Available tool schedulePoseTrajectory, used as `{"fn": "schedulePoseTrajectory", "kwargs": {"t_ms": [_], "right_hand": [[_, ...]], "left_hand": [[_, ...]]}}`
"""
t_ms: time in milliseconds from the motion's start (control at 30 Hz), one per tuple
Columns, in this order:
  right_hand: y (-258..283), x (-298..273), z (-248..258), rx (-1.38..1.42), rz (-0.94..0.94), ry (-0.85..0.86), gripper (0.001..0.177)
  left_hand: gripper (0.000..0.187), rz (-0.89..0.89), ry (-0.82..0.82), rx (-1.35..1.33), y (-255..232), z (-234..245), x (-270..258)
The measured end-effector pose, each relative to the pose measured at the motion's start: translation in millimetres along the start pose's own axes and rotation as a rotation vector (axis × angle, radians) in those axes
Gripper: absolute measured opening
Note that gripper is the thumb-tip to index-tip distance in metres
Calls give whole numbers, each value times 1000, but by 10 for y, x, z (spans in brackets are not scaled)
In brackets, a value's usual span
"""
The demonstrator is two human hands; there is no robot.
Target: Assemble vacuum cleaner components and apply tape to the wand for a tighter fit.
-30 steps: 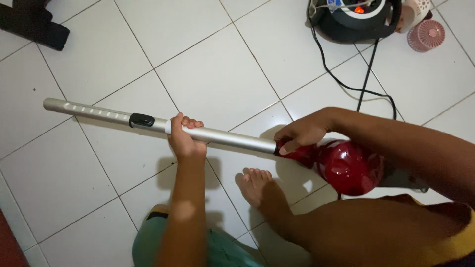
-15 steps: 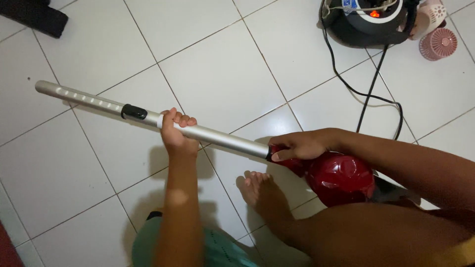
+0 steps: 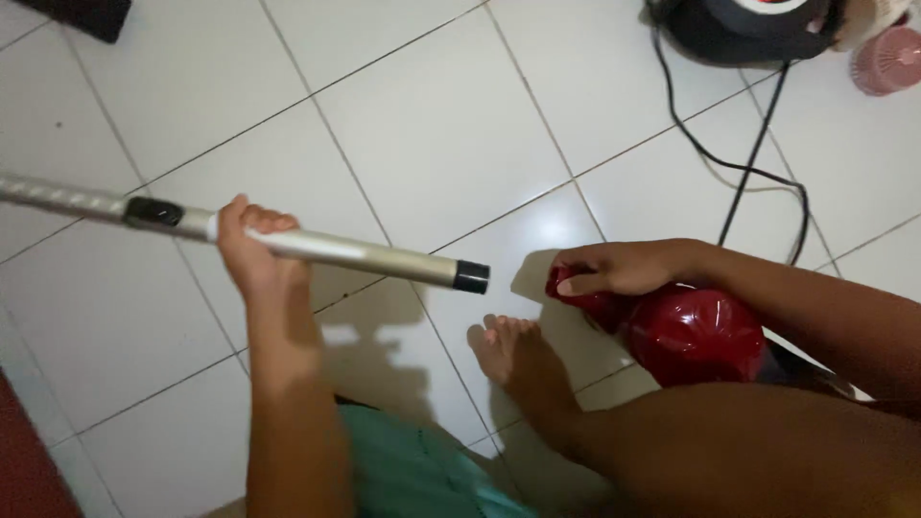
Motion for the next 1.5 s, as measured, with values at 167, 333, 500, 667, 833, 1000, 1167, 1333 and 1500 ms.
{"fn": "schedulePoseTrajectory", "kwargs": {"t_ms": [167,333,500,667,833,1000,1167,1333,1500], "right_hand": [[-145,188,-21,-193,32,-18,66],[-30,134,-16,-145,103,82,69],[-1,64,18,-230,104,126,78],[-92,67,30,-287,43,191,91],[244,-101,202,-307,63,37,91],[1064,-402,95,-130,487,-69,83],[1118,-227,-142,-136,250,-55,59],[1317,-294,-136,-297,274,-234,48],[1380,-394,-144,-450,104,-316,44]], "left_hand": [[32,9,-91,30,86,54,-156],[26,24,-116,-24,179,51,-184],[27,17,-168,-72,232,-78,-431],[34,53,-231,-130,249,44,-414],[38,19,-226,-82,254,-60,-540],[39,-69,-138,-4,252,-245,-687],[39,-155,-170,31,206,-381,-844],[40,-159,-223,94,129,-379,-886],[40,-195,-296,140,82,-320,-891]]}}
Point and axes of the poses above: each hand's wrist, its own x-axis towards the middle knuckle, its own z-axis out of the back of the hand, y = z × x, the point moved 9 cm from there along x, towards the middle knuckle, and after that the axes turned 15 degrees about -x, right-handed, at the moved point
